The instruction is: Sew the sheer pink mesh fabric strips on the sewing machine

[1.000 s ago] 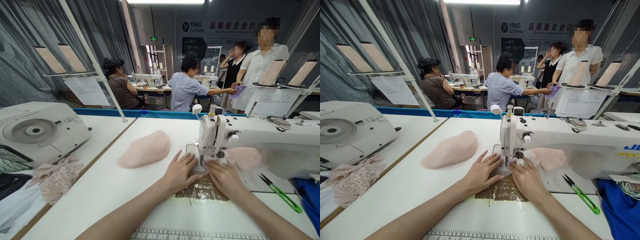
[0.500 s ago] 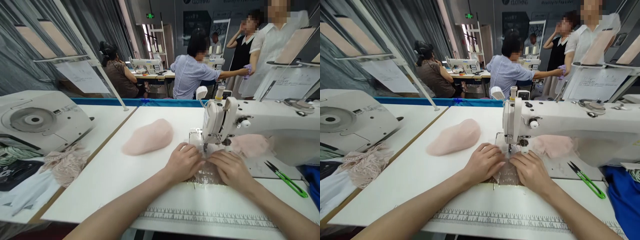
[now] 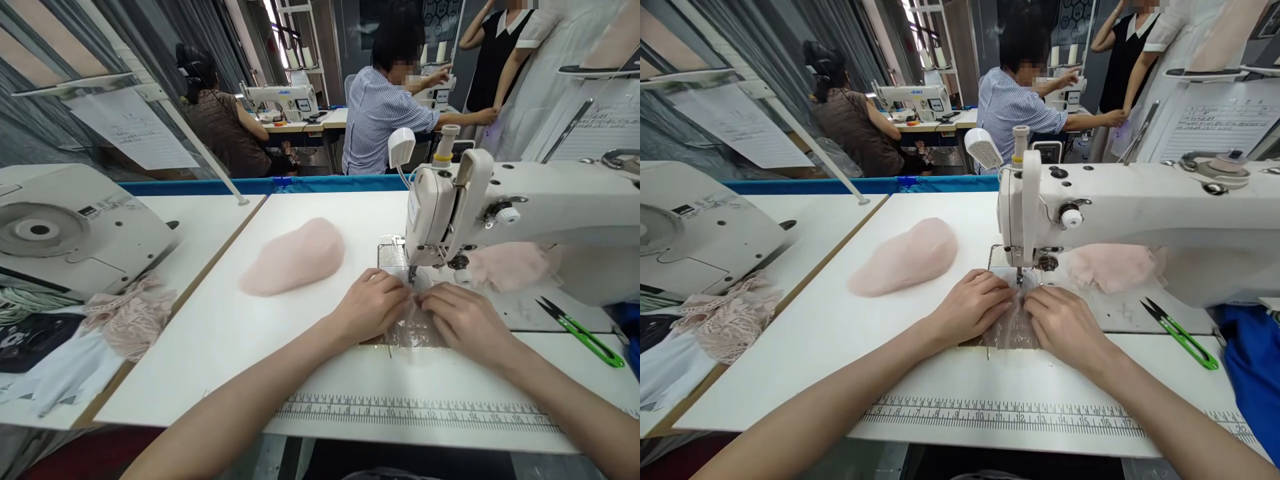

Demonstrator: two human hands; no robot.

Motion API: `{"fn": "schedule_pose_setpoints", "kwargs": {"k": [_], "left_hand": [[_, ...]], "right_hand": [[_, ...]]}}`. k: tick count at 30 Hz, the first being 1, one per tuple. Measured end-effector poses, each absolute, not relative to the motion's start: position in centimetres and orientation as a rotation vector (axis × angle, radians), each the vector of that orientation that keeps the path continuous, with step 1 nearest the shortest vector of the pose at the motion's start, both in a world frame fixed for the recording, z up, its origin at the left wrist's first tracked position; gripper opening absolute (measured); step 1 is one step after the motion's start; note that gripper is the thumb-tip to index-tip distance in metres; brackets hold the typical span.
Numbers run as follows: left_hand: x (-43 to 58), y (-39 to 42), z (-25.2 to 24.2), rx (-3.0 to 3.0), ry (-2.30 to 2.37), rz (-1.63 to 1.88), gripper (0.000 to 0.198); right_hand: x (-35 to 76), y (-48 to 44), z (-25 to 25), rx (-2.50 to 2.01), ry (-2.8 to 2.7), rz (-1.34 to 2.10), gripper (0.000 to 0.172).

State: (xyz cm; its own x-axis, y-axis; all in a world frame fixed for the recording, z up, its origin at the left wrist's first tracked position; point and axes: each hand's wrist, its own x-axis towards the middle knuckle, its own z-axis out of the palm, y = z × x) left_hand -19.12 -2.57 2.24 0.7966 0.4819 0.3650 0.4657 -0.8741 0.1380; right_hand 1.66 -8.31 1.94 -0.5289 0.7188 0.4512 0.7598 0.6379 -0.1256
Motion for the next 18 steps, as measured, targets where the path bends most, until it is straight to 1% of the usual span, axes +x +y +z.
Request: {"fn": "schedule_pose_setpoints", "kwargs": {"k": [6, 9, 12, 15, 18], "left_hand": [[-18.6, -3.2, 2.0, 2.959, 0.794, 0.542, 0.029], [-18.7, -3.4, 1.5, 2.994, 0.791, 0.579, 0.034], [-18.8, -3.6, 1.2, 3.061, 0.804, 0.553, 0.039], [-18.8, -3.7, 1.3, 3.113, 0.831, 0.508, 0.042], [-18.7, -3.8, 1.7, 3.143, 0.859, 0.475, 0.043]], "right_hand": [[2.0, -7.9, 1.8, -1.340, -2.377, -0.173, 0.023], [2.0, -7.8, 1.7, -1.392, -2.358, -0.253, 0.026], [1.9, -7.7, 1.6, -1.388, -2.362, -0.381, 0.031], [1.7, -7.5, 1.5, -1.339, -2.389, -0.465, 0.030], [1.7, -7.4, 1.5, -1.330, -2.388, -0.474, 0.029]]}}
